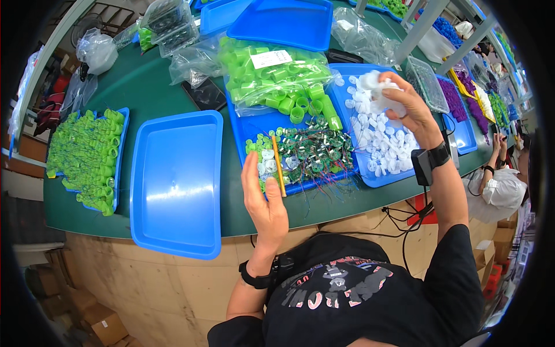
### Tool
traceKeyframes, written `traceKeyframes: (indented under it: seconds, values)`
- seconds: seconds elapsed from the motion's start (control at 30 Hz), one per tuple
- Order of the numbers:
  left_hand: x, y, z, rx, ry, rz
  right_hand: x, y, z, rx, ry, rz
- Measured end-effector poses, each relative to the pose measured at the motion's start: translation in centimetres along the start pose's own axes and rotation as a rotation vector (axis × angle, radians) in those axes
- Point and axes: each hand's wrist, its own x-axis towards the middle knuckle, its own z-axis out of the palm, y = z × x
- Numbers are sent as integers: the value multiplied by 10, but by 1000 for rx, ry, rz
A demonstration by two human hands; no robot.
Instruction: The recorder is assembling small electronic components by inserting colorful plastic caps over internal circuitry and wires.
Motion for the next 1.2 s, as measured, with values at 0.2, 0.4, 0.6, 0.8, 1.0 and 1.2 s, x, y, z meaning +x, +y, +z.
traceKeyframes:
  seconds: [0.2, 0.4, 0.6, 0.8, 1.0, 1.2]
  values:
    - [13, -6, 6, -189, 59, -91, 6, -8, 130, -41, -516, 129]
    - [21, -14, 12, -307, 57, -97, 24, 62, 199, -731, -569, -347]
    - [21, -18, 2, -186, -19, -184, 14, 69, 203, -797, -510, -352]
    - [15, -6, -14, -22, -37, -196, 8, 24, 185, -657, -649, -337]
    - [-6, 13, -38, 472, -46, 97, -39, -1, 151, -638, -424, -436]
    - [-28, 1, -84, 975, -154, -98, -76, 3, 110, -570, -218, -305]
